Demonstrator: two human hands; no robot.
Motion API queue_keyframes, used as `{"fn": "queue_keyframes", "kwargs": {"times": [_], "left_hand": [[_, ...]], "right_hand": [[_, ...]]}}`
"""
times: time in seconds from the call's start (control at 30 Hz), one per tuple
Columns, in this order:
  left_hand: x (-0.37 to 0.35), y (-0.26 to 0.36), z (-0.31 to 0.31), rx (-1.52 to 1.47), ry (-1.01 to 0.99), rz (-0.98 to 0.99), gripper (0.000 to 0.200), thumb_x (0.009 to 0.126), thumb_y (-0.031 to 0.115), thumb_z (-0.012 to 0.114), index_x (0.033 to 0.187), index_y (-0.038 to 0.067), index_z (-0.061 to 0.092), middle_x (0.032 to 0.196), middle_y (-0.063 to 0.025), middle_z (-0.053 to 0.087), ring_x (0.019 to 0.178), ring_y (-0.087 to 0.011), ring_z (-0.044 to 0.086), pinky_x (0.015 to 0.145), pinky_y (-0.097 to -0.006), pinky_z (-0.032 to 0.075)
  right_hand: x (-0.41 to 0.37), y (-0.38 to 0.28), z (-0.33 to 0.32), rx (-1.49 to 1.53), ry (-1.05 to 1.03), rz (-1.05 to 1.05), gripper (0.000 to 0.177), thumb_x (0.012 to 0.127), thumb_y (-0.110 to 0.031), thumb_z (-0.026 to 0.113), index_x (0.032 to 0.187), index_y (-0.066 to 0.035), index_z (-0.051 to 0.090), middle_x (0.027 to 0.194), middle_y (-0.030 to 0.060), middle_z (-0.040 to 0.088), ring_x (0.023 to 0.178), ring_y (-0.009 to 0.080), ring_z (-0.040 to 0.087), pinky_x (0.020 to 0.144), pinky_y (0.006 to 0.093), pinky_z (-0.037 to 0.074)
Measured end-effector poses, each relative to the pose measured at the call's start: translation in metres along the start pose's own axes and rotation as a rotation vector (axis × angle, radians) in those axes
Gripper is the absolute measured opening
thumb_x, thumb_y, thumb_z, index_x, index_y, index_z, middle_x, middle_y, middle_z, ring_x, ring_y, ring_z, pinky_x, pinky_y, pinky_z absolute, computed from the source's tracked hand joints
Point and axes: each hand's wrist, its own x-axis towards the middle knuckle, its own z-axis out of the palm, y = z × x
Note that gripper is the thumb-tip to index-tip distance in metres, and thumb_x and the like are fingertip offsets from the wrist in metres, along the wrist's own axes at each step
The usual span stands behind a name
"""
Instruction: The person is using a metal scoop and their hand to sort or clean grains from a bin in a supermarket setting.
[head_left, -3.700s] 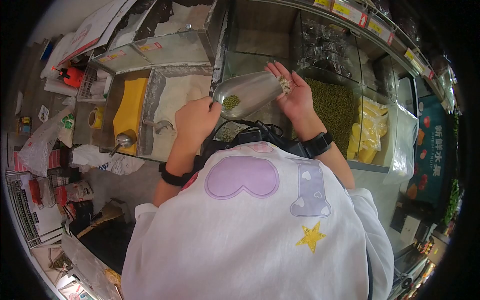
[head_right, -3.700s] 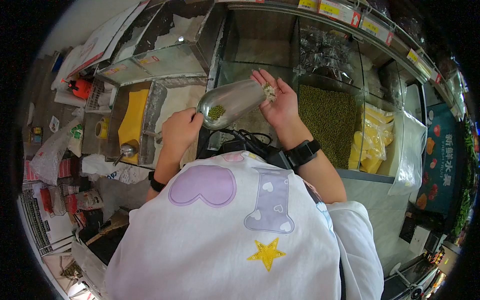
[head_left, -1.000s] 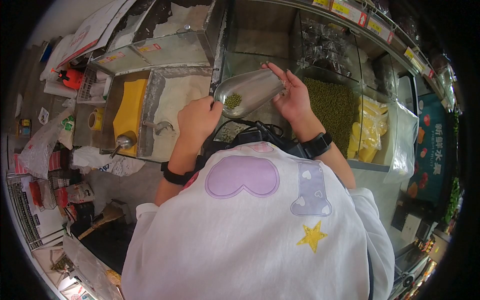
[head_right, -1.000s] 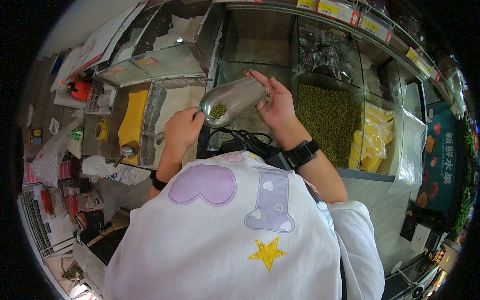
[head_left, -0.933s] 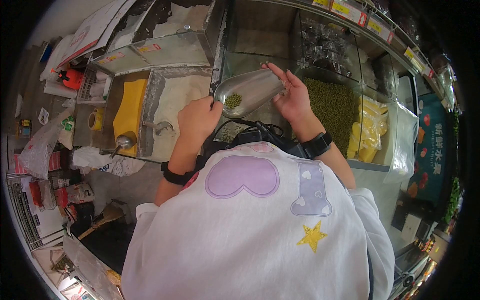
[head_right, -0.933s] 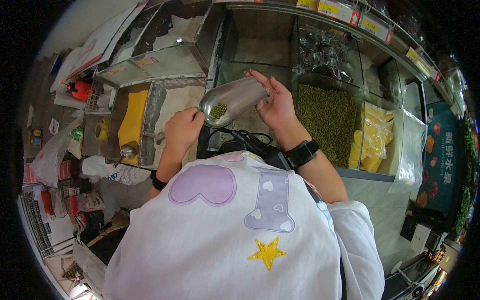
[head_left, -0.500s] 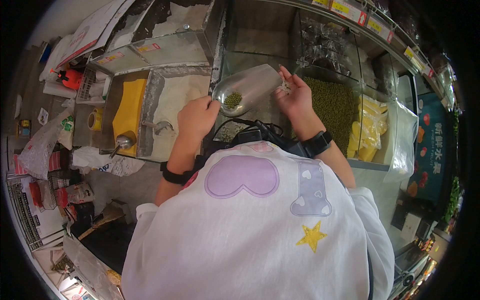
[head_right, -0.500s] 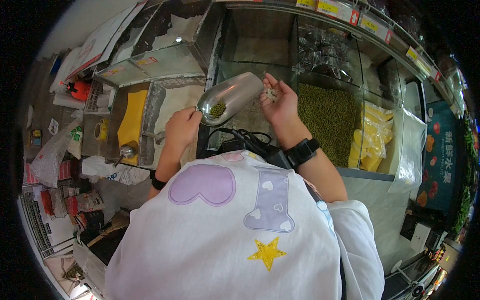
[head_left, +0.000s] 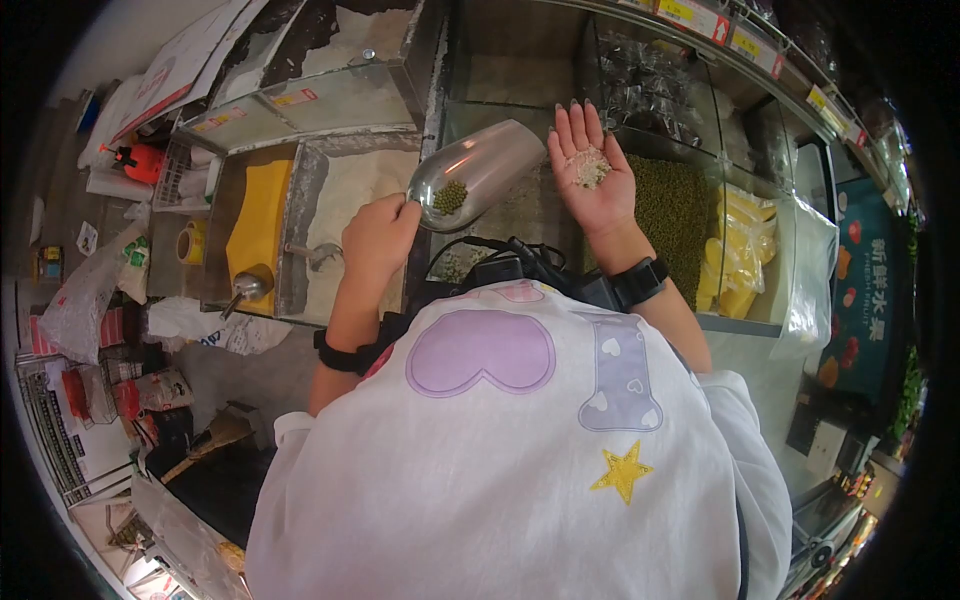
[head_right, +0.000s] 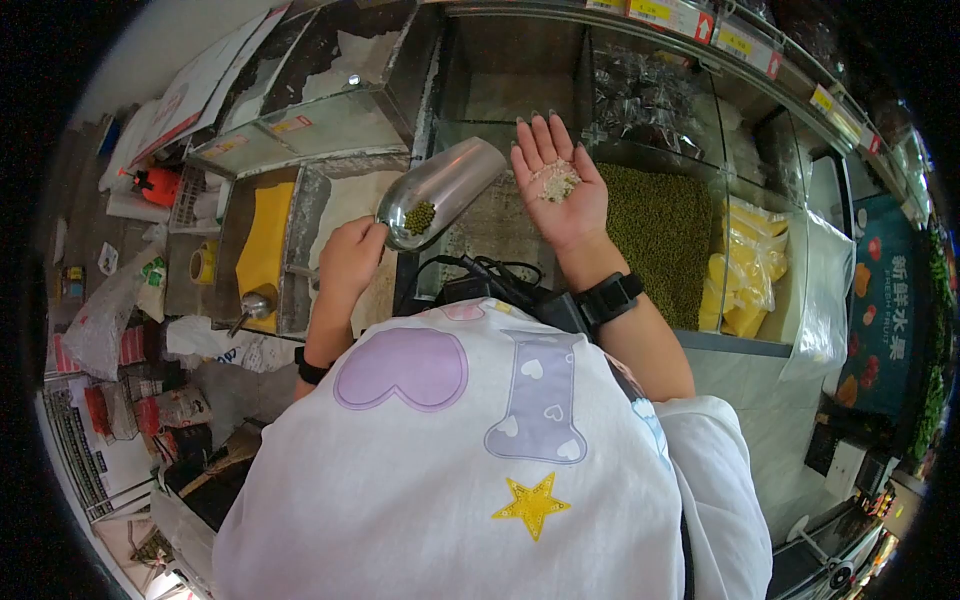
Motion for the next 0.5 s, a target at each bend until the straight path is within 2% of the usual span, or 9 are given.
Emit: {"fn": "queue_keyframes", "kwargs": {"times": [0.03,0.1,0.13,0.2,0.33,0.5], "left_hand": [[0.000,0.001,0.000,-0.011,-0.009,-0.007,0.032,0.078,0.031,0.045,0.072,0.002,0.059,0.065,-0.0152,0.058,0.064,-0.0320,0.056,0.058,-0.0395,0.041],[-0.001,0.001,0.000,-0.002,-0.001,0.004,0.032,0.078,0.031,0.045,0.073,0.002,0.059,0.066,-0.0163,0.058,0.065,-0.0332,0.056,0.059,-0.0399,0.041],[-0.001,0.001,0.000,0.007,0.007,0.015,0.032,0.078,0.031,0.045,0.074,0.002,0.058,0.068,-0.0175,0.058,0.065,-0.0343,0.056,0.059,-0.0403,0.041],[-0.002,0.003,-0.001,0.007,0.000,0.012,0.032,0.078,0.031,0.046,0.075,0.002,0.058,0.069,-0.0183,0.057,0.066,-0.0352,0.055,0.059,-0.0407,0.041],[-0.003,0.003,-0.001,0.004,0.004,0.017,0.032,0.078,0.031,0.046,0.076,0.001,0.058,0.069,-0.0189,0.057,0.066,-0.0358,0.055,0.060,-0.0411,0.041],[-0.003,0.001,-0.001,0.012,0.007,0.017,0.033,0.079,0.031,0.046,0.075,0.001,0.059,0.068,-0.0185,0.057,0.066,-0.0352,0.056,0.060,-0.0408,0.041]], "right_hand": [[0.000,0.002,0.001,0.000,0.000,0.000,0.040,0.093,-0.025,0.035,0.127,-0.006,0.045,0.131,0.0151,0.046,0.128,0.0300,0.035,0.101,0.0455,0.034],[0.001,0.005,0.006,-0.161,0.046,-0.056,0.044,0.093,-0.027,0.034,0.133,-0.009,0.039,0.140,0.0150,0.033,0.133,0.0304,0.025,0.100,0.0452,0.033],[0.001,0.003,0.004,-0.161,0.046,-0.056,0.044,0.093,-0.027,0.034,0.133,-0.009,0.039,0.140,0.0150,0.033,0.133,0.0304,0.025,0.100,0.0452,0.033],[0.002,-0.004,-0.004,-0.137,-0.118,0.127,0.046,0.092,-0.029,0.035,0.134,-0.010,0.037,0.143,0.0141,0.030,0.133,0.0308,0.024,0.099,0.0458,0.032],[0.004,-0.006,-0.007,-0.132,-0.113,0.190,0.047,0.092,-0.030,0.036,0.135,-0.010,0.036,0.143,0.0132,0.030,0.133,0.0322,0.025,0.096,0.0470,0.033],[0.004,0.000,-0.004,-0.232,-0.019,0.205,0.052,0.090,-0.039,0.038,0.134,-0.011,0.039,0.144,0.0131,0.028,0.126,0.0357,0.033,0.097,0.0484,0.032]]}}
